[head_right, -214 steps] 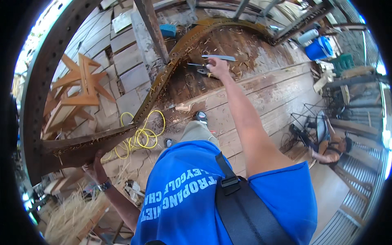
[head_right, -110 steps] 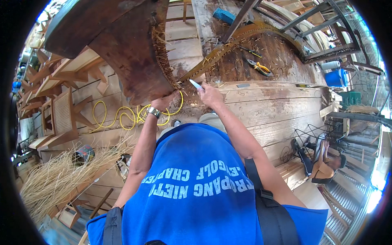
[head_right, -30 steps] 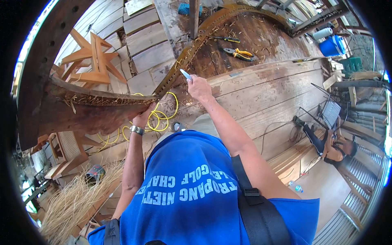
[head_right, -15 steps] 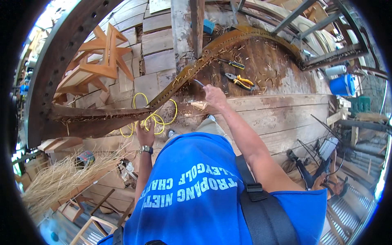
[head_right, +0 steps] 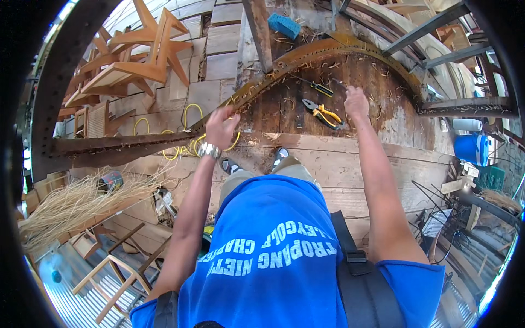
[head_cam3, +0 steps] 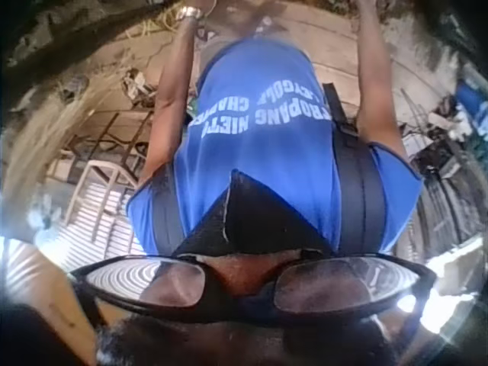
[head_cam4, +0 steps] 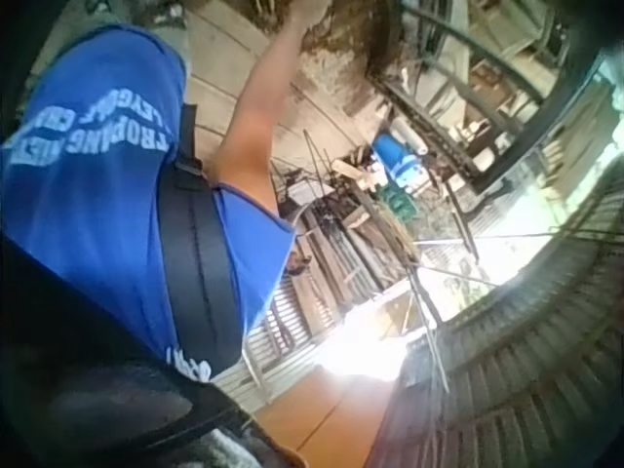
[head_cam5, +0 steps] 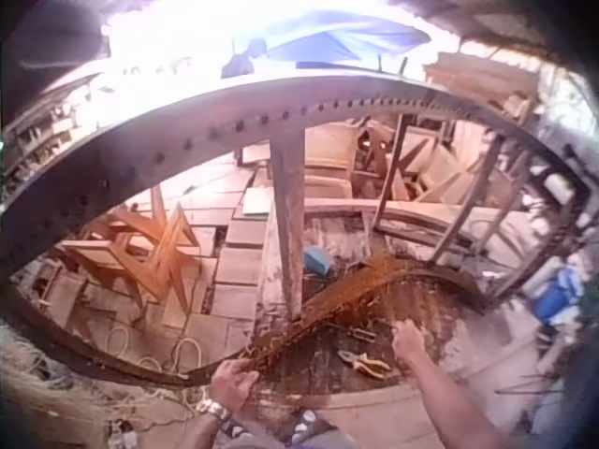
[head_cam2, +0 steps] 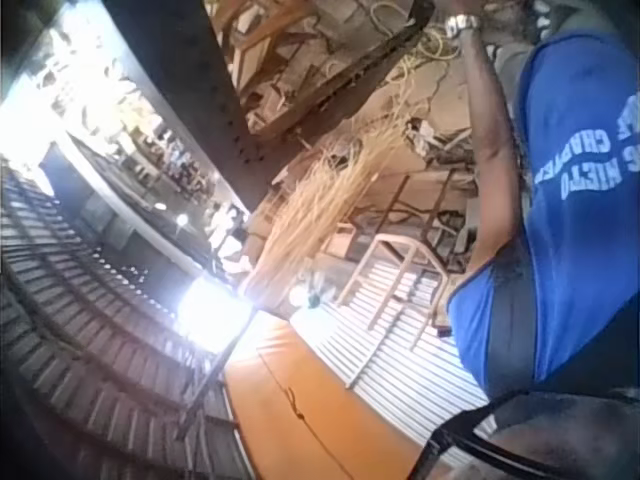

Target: Removing staples and scraping old material from a curved wooden furniture piece using pliers and a knife.

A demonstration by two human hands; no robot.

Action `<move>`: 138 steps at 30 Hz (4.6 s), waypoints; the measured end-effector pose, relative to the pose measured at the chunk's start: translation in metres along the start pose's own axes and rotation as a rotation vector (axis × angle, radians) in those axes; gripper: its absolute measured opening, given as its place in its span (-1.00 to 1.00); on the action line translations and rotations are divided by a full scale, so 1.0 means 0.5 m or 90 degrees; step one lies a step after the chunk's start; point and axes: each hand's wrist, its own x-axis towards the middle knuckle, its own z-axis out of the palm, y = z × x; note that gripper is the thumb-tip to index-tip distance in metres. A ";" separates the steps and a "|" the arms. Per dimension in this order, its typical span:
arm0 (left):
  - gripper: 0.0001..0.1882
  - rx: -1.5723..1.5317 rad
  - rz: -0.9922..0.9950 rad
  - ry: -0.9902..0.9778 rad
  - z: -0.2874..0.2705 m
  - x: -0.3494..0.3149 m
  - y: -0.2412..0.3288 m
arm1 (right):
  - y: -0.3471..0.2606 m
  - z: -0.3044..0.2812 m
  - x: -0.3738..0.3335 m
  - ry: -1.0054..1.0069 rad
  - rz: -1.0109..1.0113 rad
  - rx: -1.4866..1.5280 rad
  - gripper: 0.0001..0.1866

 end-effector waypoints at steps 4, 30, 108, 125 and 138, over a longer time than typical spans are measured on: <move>-0.49 0.177 0.069 -0.055 0.054 0.113 -0.007 | -0.028 -0.014 -0.033 0.179 -0.004 0.007 -0.44; -0.56 -0.125 -0.542 0.015 0.076 0.000 -0.052 | -0.403 0.064 -0.246 -0.555 0.181 0.857 -0.65; -0.95 0.230 -0.003 -0.168 0.058 -0.033 -0.022 | -0.530 0.164 -0.226 -0.432 -0.083 0.549 -0.63; -0.91 0.180 -0.040 -0.117 0.056 -0.044 -0.026 | -0.537 0.102 -0.220 -0.522 0.137 0.820 -0.69; -0.13 0.423 0.042 -0.161 0.017 0.035 -0.147 | -0.547 0.107 -0.210 -0.360 -0.046 0.393 -0.74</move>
